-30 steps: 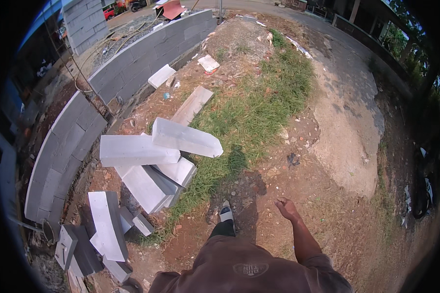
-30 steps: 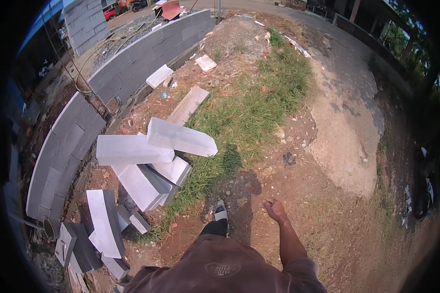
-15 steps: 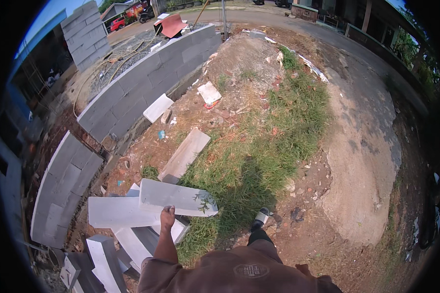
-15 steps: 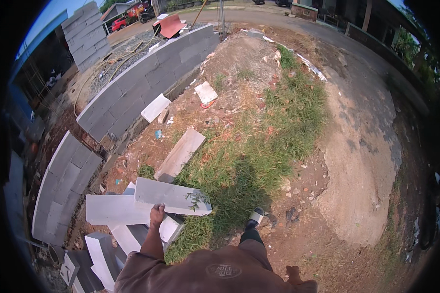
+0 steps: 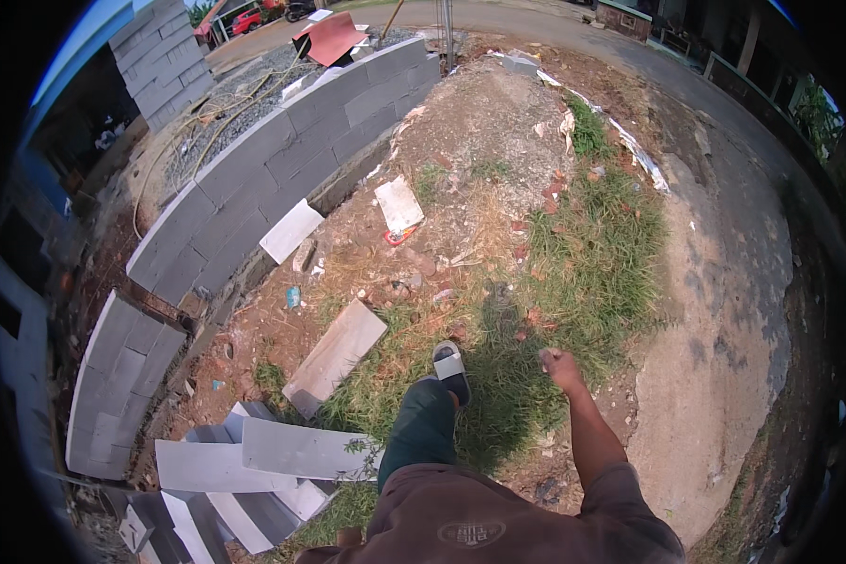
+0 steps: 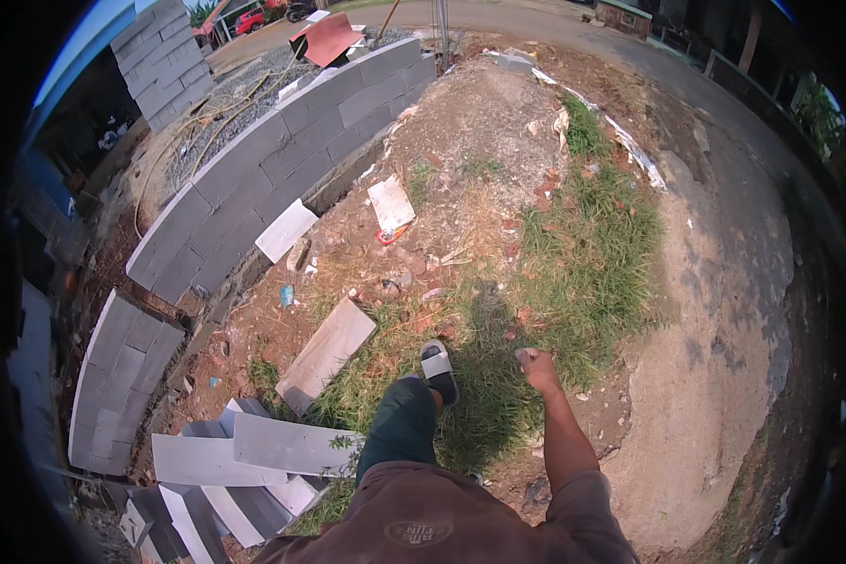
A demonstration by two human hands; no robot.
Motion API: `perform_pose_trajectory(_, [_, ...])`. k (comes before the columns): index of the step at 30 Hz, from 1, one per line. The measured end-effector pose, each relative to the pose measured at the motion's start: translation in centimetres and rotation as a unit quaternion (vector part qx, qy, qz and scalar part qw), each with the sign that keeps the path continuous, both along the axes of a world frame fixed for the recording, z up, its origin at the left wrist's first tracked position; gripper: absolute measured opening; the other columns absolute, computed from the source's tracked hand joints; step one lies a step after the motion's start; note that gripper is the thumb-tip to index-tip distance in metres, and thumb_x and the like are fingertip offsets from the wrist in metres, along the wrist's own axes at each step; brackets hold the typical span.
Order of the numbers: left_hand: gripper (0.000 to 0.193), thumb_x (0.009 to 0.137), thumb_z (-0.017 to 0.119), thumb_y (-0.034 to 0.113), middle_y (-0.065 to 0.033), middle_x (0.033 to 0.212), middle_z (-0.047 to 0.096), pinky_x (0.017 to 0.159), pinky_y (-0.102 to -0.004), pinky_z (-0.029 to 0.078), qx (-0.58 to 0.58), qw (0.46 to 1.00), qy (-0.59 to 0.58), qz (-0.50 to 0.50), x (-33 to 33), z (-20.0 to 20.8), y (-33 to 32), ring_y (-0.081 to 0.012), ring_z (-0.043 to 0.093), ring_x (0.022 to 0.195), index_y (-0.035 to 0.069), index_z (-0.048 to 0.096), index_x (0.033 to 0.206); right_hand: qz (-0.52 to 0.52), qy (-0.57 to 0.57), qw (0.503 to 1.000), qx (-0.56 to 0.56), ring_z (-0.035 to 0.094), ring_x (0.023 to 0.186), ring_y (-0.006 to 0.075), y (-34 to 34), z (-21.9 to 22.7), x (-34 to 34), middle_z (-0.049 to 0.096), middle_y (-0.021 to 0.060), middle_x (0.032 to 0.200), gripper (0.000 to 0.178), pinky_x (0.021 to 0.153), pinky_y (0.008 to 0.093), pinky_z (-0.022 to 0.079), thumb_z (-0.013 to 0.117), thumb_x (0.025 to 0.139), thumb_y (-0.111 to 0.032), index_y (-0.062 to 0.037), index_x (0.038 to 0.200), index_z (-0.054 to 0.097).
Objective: The person scoops cement from a bucket with a trowel and applies it to a partially built block wall. They then tie a string to a metal post and walk to another post to secure the string as a guide line. Finally, they pick up a concrete block and place it on the wall.
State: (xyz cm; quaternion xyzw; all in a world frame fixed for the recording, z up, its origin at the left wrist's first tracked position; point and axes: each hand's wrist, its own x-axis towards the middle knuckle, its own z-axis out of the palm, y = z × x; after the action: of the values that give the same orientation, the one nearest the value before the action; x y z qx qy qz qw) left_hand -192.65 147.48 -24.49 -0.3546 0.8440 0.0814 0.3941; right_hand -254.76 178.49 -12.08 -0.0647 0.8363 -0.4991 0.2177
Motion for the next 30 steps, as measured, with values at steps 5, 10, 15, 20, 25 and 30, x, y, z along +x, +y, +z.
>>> perform_pose_trajectory(5, [0.021, 0.081, 0.049, 0.024, -0.0134, 0.077, 0.064, 0.063, -0.0452, 0.050, 0.047, 0.998, 0.029, -0.039, -18.3, -0.2, -5.8, -0.0301, 0.065, 0.078, 0.009, 0.061, 0.089, 0.040, 0.038, 0.998, -0.033, 0.054, 0.069, 0.0120, -11.5, 3.7, -15.4, 0.060, 0.0037, 0.075, 0.028, 0.065, 0.0270, 0.044, 0.056, 0.086, -0.027, -0.0013, 0.097, 0.063])
perform_pose_trajectory(10, [0.023, 0.080, 0.057, 0.025, -0.0172, 0.074, 0.063, 0.062, -0.0401, 0.049, 0.062, 0.951, 0.297, 0.064, -39.6, 8.0, -17.2, -0.0289, 0.063, 0.072, 0.005, 0.061, 0.089, 0.090, 0.054, 0.986, 0.132, 0.061, 0.082, 0.0259, -15.5, 6.4, -26.3, 0.065, 0.0127, 0.088, 0.038, 0.074, 0.0348, 0.047, 0.056, 0.084, -0.035, -0.0028, 0.102, 0.062])
perform_pose_trajectory(15, [0.032, 0.086, 0.054, 0.027, -0.0146, 0.070, 0.062, 0.063, -0.0357, 0.048, 0.086, 0.788, 0.544, 0.276, -61.9, 23.0, -25.8, -0.0252, 0.062, 0.066, -0.004, 0.060, 0.087, 0.081, 0.024, 0.973, 0.216, 0.061, 0.073, 0.0318, -10.0, 5.2, -29.3, 0.063, 0.0156, 0.075, 0.031, 0.069, 0.0385, 0.047, 0.055, 0.079, -0.033, -0.0044, 0.086, 0.066])
perform_pose_trajectory(20, [0.034, 0.087, 0.054, 0.031, -0.0121, 0.070, 0.062, 0.061, -0.0324, 0.048, 0.138, 0.807, 0.495, 0.291, -74.9, 23.1, -29.9, -0.0199, 0.062, 0.065, -0.002, 0.061, 0.091, 0.295, 0.040, 0.828, 0.476, 0.063, 0.082, 0.0320, 1.0, -1.0, -28.3, 0.065, 0.0137, 0.080, 0.017, 0.071, 0.0453, 0.048, 0.056, 0.074, -0.019, -0.0085, 0.086, 0.062])
perform_pose_trajectory(25, [0.034, 0.087, 0.054, 0.033, -0.0163, 0.080, 0.064, 0.068, -0.0355, 0.048, 0.157, 0.835, 0.453, 0.269, -89.3, 19.7, -30.8, -0.0251, 0.063, 0.073, 0.000, 0.061, 0.094, 0.126, -0.298, 0.837, 0.441, 0.064, 0.087, 0.0270, 6.1, -7.6, -32.1, 0.064, 0.0184, 0.096, 0.026, 0.074, 0.0424, 0.050, 0.055, 0.081, -0.019, -0.0029, 0.102, 0.061])
perform_pose_trajectory(30, [0.037, 0.084, 0.056, 0.037, -0.0189, 0.088, 0.065, 0.075, -0.0382, 0.047, 0.087, 0.912, 0.349, 0.199, -106.7, 23.5, -31.8, -0.0306, 0.063, 0.086, 0.002, 0.063, 0.095, -0.077, -0.423, 0.845, 0.317, 0.064, 0.070, 0.0234, -2.7, -5.7, -52.3, 0.064, 0.0178, 0.091, 0.027, 0.065, 0.0389, 0.050, 0.054, 0.085, -0.019, 0.0034, 0.099, 0.058])
